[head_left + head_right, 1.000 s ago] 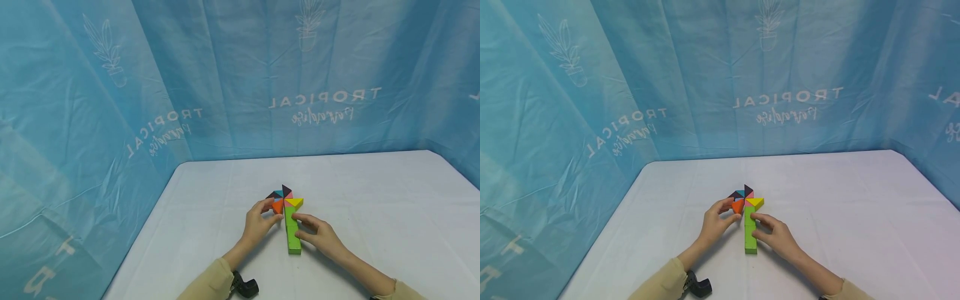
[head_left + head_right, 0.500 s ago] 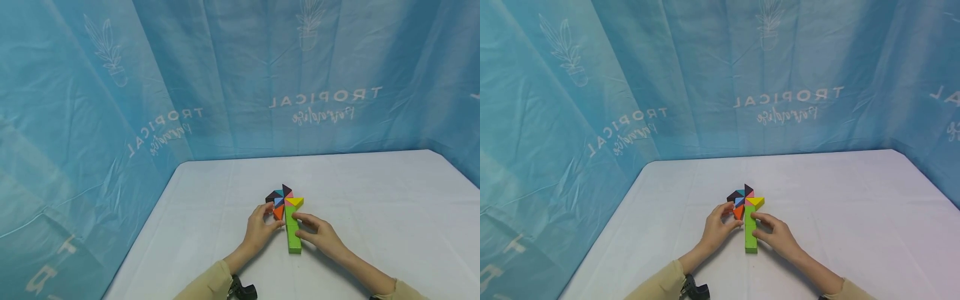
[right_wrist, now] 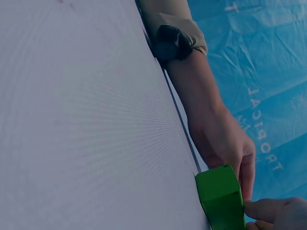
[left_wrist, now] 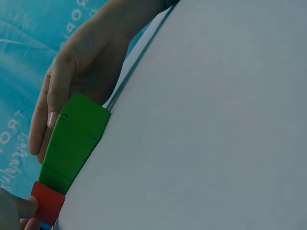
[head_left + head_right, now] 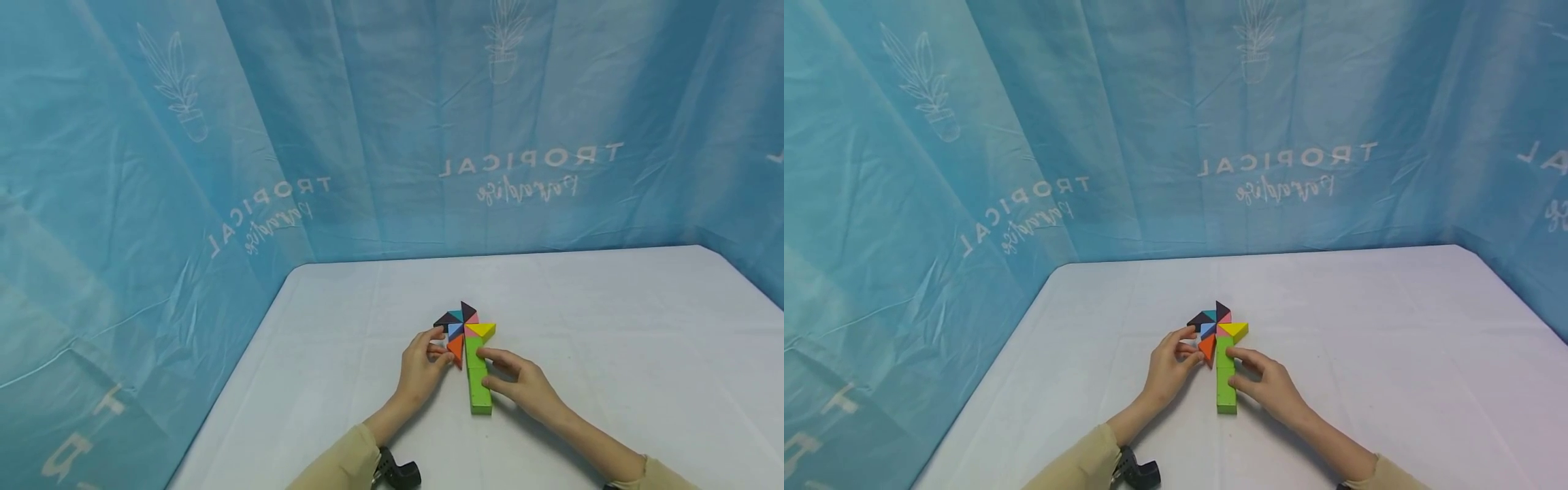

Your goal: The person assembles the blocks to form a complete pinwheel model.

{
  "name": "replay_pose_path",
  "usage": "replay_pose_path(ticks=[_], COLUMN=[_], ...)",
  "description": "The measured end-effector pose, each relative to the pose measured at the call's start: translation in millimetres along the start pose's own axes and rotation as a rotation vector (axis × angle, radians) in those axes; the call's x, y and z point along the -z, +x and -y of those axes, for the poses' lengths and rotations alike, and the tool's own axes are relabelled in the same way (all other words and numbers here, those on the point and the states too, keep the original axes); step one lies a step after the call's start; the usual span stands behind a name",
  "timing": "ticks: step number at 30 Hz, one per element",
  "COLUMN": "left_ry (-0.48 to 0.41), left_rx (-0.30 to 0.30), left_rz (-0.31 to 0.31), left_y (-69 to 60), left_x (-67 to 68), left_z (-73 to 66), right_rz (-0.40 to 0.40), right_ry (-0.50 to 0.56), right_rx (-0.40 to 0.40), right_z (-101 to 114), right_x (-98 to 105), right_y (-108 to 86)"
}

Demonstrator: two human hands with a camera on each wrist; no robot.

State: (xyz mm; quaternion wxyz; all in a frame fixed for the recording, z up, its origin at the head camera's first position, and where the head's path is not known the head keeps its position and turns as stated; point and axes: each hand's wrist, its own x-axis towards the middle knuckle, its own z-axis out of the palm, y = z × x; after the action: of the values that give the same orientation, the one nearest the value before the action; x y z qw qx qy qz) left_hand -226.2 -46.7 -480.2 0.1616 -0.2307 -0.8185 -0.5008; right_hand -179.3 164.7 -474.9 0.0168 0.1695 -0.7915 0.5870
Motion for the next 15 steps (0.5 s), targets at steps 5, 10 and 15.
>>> replay_pose_path(ticks=[5,10,15], left_ry=[0.004,0.018,0.032], left_rx=[-0.014,-0.012,-0.012], left_rz=[-0.013,-0.023,-0.031], left_y=[5.5,10.1,15.0], left_x=[-2.7,-4.2,-5.5], left_z=[3.1,4.6,6.4], right_rz=[-0.001,0.004,0.007], right_ry=[0.0,0.0,0.013], right_rx=[0.0,0.003,0.01], right_z=[1,1,2], right_x=[0,0,1], right_y=[-0.5,-0.3,-0.2])
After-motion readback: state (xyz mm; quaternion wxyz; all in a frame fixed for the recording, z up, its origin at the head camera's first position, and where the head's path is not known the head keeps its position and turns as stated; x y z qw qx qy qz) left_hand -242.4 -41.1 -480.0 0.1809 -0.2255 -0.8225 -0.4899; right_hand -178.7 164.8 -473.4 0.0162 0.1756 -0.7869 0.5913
